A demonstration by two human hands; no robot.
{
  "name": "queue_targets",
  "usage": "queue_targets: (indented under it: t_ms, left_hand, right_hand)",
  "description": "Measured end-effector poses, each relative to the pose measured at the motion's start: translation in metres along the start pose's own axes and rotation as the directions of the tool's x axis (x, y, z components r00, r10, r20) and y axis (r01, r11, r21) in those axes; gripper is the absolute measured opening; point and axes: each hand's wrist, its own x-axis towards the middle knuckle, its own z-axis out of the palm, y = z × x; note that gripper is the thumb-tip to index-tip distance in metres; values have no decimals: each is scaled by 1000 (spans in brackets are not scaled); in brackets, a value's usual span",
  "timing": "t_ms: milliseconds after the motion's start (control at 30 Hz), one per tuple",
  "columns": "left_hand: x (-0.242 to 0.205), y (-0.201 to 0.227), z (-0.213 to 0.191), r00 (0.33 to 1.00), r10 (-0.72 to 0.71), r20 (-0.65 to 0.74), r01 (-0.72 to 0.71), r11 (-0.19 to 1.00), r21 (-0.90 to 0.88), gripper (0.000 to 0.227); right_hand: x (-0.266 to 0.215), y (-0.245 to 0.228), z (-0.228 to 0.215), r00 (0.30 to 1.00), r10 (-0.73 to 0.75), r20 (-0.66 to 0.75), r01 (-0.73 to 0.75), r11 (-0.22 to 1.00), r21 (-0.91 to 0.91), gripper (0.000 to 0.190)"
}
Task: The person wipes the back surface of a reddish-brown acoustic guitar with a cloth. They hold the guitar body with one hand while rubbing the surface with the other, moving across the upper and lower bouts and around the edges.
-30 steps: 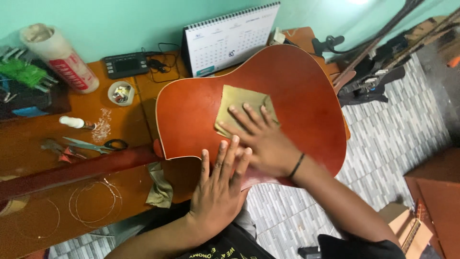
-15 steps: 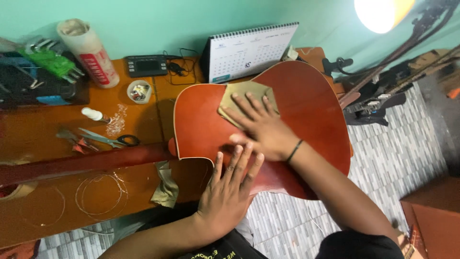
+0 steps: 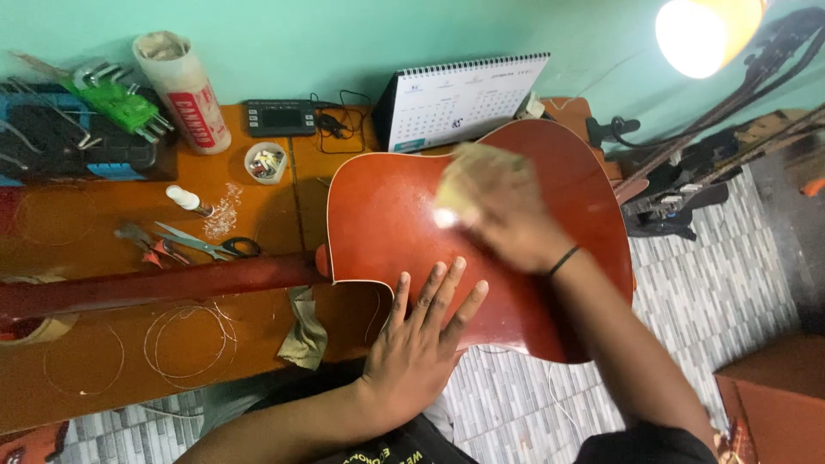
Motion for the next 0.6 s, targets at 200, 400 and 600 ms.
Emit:
queue_targets:
  t_ms: [200,400,600]
  left_hand:
    - [0,-2,-2,998,35,53,-35,999,2,113]
    - [4,-2,-4,999,34,32,-34,999,10,95]
    - [4,-1,-1,997,45,64,-47,999,23,105]
  right_hand:
    - [-35,102,-12,683,729,48,-726,685,-62,74]
    - [-69,-6,10,928,316,196,-335,939,71,74]
    - [-103,116,-7,710,704,16,-700,703,126,78]
